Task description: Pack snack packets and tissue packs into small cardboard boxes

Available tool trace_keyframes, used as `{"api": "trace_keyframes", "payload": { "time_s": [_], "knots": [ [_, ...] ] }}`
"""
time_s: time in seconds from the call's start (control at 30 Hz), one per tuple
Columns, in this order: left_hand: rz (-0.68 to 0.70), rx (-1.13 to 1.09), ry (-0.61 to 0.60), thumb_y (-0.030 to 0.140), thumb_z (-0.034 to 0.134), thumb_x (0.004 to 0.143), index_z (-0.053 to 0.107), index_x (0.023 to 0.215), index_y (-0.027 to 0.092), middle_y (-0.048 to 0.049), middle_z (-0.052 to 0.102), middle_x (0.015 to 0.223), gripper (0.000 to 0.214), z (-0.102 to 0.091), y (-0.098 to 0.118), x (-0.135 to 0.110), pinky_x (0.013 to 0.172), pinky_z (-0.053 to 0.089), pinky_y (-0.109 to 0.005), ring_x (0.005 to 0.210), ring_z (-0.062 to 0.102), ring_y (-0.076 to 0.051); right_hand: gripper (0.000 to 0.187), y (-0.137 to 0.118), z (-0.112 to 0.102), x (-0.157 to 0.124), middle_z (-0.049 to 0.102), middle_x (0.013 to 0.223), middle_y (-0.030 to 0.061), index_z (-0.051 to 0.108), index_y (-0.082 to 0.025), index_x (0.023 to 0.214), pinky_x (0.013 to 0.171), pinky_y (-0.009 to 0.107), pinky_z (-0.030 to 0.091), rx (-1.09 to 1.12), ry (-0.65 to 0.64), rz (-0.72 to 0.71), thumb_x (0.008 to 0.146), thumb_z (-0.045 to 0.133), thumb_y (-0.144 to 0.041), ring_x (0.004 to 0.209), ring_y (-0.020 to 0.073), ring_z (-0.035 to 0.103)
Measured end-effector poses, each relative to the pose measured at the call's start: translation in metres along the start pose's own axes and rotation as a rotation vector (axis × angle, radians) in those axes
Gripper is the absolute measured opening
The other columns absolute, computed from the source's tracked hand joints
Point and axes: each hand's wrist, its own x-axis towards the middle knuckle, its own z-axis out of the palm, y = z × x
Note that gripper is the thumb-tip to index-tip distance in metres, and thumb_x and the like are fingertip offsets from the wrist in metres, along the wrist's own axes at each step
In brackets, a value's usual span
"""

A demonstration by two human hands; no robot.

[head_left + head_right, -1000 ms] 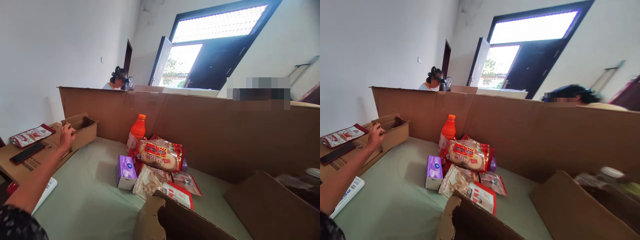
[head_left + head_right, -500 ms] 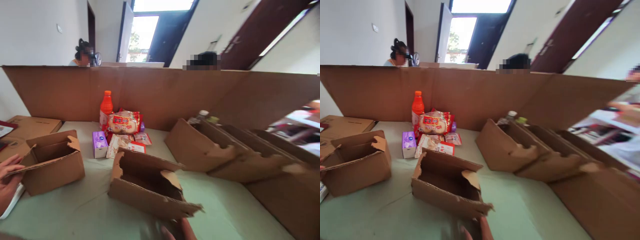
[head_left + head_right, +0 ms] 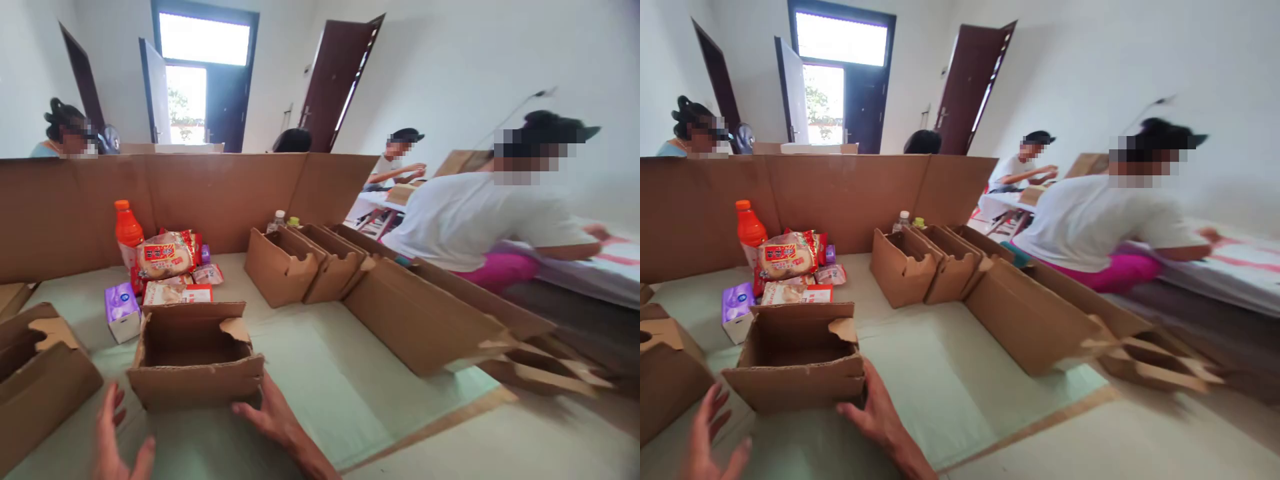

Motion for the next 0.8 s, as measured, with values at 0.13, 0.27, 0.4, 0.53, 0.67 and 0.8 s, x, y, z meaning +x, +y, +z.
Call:
{"api": "trace_keyframes", "payload": {
  "time_s": [0.13,0.27,0.4,0.53,0.67,0.8],
  "knots": [
    [-0.068,-0.177,-0.129,0.045,0.054,0.09,0.022,0.155,0.028,-0.0169,0.047,0.149,0.074,0.071,0.003,0.012,0.096,0.056,-0.061,0.121,0.061,-0.039,0.07,0.019,-0.022,-0.016,0.066,0.129,0.0185,0.059,-0.016,0.129,0.105,0.052,0.048,-0.132,0.19,0.094,0.072,0.071,-0.055,0.121,0.0375,0.062],
    [0.215,-0.29,-0.534,0.022,0.051,0.084,0.005,0.157,0.04,-0.0094,0.03,0.163,0.088,0.146,0.048,0.021,0.112,0.041,-0.067,0.144,0.04,-0.04,0.048,0.04,-0.091,-0.063,0.075,0.1,0.0129,0.068,-0.019,0.104,0.087,0.048,0.058,-0.259,0.499,0.303,0.074,0.071,-0.057,0.097,0.0354,0.071],
    [0.364,-0.316,-0.767,0.02,0.066,0.067,0.009,0.159,0.022,-0.0134,0.009,0.169,0.108,0.245,0.129,0.039,0.125,0.024,-0.058,0.154,0.015,-0.039,0.068,0.05,-0.151,-0.094,0.072,0.103,0.0159,0.062,-0.014,0.119,0.076,0.043,0.059,-0.352,0.809,0.5,0.071,0.074,-0.061,0.091,0.034,0.071],
    [0.468,-0.256,-0.904,0.02,0.07,0.063,0.03,0.153,0.006,-0.0261,0.013,0.166,0.1,0.306,0.19,0.038,0.122,0.026,-0.062,0.152,0.016,-0.046,0.09,0.057,-0.168,-0.084,0.057,0.138,0.018,0.041,-0.016,0.146,0.088,0.042,0.056,-0.276,0.935,0.462,0.074,0.066,-0.065,0.115,0.0325,0.064],
    [0.592,-0.16,-0.867,0.017,0.069,0.066,0.056,0.136,0.015,-0.0203,0.036,0.159,0.072,0.272,0.177,0.019,0.117,0.036,-0.06,0.148,0.032,-0.043,0.09,0.077,-0.171,-0.077,0.056,0.14,0.0185,0.044,-0.017,0.144,0.099,0.046,0.052,-0.211,0.869,0.462,0.072,0.064,-0.066,0.122,0.034,0.06],
    [0.666,0.004,-0.511,0.013,0.06,0.081,0.058,0.129,0.027,-0.0108,0.044,0.155,0.05,0.158,0.113,0.028,0.115,0.041,-0.057,0.147,0.037,-0.034,0.086,0.093,-0.181,-0.097,0.065,0.13,0.0143,0.048,-0.021,0.143,0.093,0.047,0.055,-0.363,0.769,0.468,0.072,0.062,-0.067,0.113,0.0336,0.066]
  ]
}}
